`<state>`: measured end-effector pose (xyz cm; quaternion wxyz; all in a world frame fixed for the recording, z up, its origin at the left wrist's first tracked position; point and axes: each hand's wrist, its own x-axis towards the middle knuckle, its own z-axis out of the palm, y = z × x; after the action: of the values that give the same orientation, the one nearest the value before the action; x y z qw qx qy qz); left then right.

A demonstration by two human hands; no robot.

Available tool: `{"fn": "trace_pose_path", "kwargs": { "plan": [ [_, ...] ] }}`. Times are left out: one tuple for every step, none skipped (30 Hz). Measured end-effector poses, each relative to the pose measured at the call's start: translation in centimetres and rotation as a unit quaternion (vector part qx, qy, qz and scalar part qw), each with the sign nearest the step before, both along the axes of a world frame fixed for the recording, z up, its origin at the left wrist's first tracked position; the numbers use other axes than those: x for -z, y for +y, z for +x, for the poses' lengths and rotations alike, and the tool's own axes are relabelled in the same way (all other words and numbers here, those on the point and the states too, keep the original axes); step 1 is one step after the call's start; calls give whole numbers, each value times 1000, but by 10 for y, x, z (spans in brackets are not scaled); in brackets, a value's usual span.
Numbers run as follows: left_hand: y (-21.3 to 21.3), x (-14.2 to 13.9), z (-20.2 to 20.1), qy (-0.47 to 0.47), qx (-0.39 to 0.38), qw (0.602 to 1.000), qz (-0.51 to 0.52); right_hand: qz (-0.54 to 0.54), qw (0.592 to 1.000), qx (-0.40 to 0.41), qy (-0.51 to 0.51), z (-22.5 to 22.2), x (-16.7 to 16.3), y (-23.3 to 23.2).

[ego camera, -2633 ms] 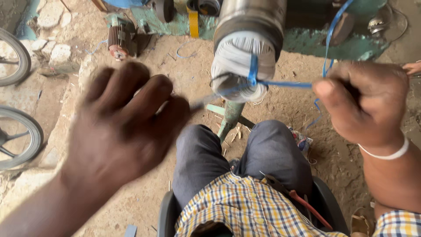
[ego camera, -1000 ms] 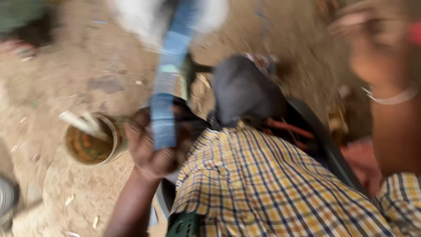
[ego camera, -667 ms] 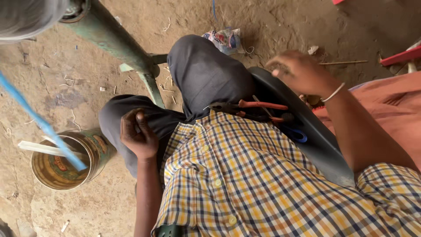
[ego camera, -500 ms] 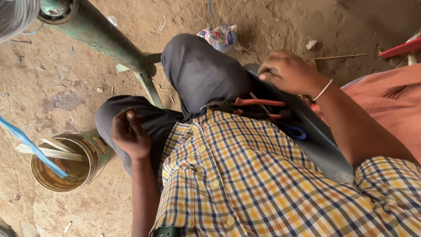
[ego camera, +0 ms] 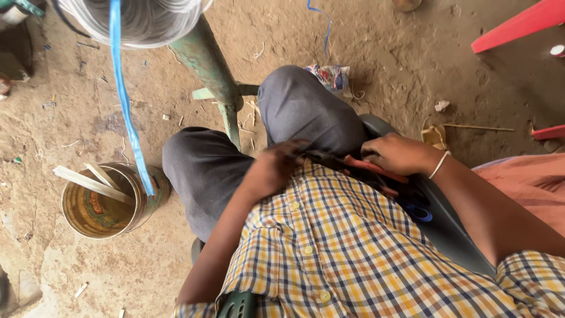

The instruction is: The person sits at a wire winding machine and wraps black tape by hand around a bundle of white wire, pressing the tape down along the coil. They rub the wire end with an orange sanding block, then tie a blue ribbon around the wound wire spool.

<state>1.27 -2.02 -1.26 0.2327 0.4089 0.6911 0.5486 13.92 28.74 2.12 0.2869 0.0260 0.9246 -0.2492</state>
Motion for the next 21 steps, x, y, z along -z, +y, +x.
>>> {"fn": "trace_pose_path", "kwargs": {
  "plan": [
    [11, -1, 0, 20, 15, 999, -28, 1, 1000, -2, -12, 1, 2, 3],
    [21, -1, -1, 41, 33, 997, -56, 2, 1000, -3, -24, 3, 3, 6],
    [28, -1, -2, 63, 51, 993, -82, 4, 999, -2, -35, 5, 2, 8],
    [32, -1, -2, 70, 47, 993, -82, 23, 999, 37, -1, 9, -1, 9],
    [36, 0, -3, 78, 42, 993, -81, 41, 996, 75, 35, 13, -8, 10],
    [37, 1, -2, 83, 37, 992, -81, 59, 989, 113, 68, 17, -16, 10],
    [39, 2, -2, 78, 43, 993, -77, 74, 981, 151, 98, 22, -29, 12],
    [41, 3, -2, 73, 48, 994, -72, 88, 970, 188, 128, 26, -44, 16],
    [43, 2, -2, 68, 52, 994, -67, 92, 962, 198, 166, 27, -61, 22],
    [44, -1, -3, 68, 60, 993, -75, 95, 952, 209, 203, 29, -78, 26],
    [46, -5, -4, 68, 69, 992, -84, 137, 929, 211, 273, 32, -94, 28],
    [48, -12, -7, 71, 77, 990, -91, 177, 898, 211, 343, 35, -113, 32],
    [49, -22, -10, 103, 67, 988, -92, 109, 884, 241, 386, 36, -129, 35],
    [48, -35, -13, 134, 56, 985, -94, 40, 863, 269, 425, 36, -143, 35],
    [47, -50, -15, 168, 43, 980, -93, -11, 855, 258, 451, 34, -154, 31],
    [44, -67, -17, 157, 31, 987, -30, -64, 843, 242, 476, 31, -163, 24],
    [41, -85, -16, 146, 18, 989, 34, -93, 841, 222, 485, 27, -168, 14],
    [38, -102, -14, 136, 2, 986, 97, -122, 838, 200, 493, 22, -172, 4],
    [37, -117, -11, 153, 9, 978, 142, -128, 845, 175, 488, 17, -172, -10],
    [38, -129, -6, 171, 14, 968, 184, -165, 845, 155, 484, 7, -169, -23],
    [40, -138, -2, 190, 18, 956, 224, -202, 844, 135, 478, -1, -165, -35]
  ]
}}
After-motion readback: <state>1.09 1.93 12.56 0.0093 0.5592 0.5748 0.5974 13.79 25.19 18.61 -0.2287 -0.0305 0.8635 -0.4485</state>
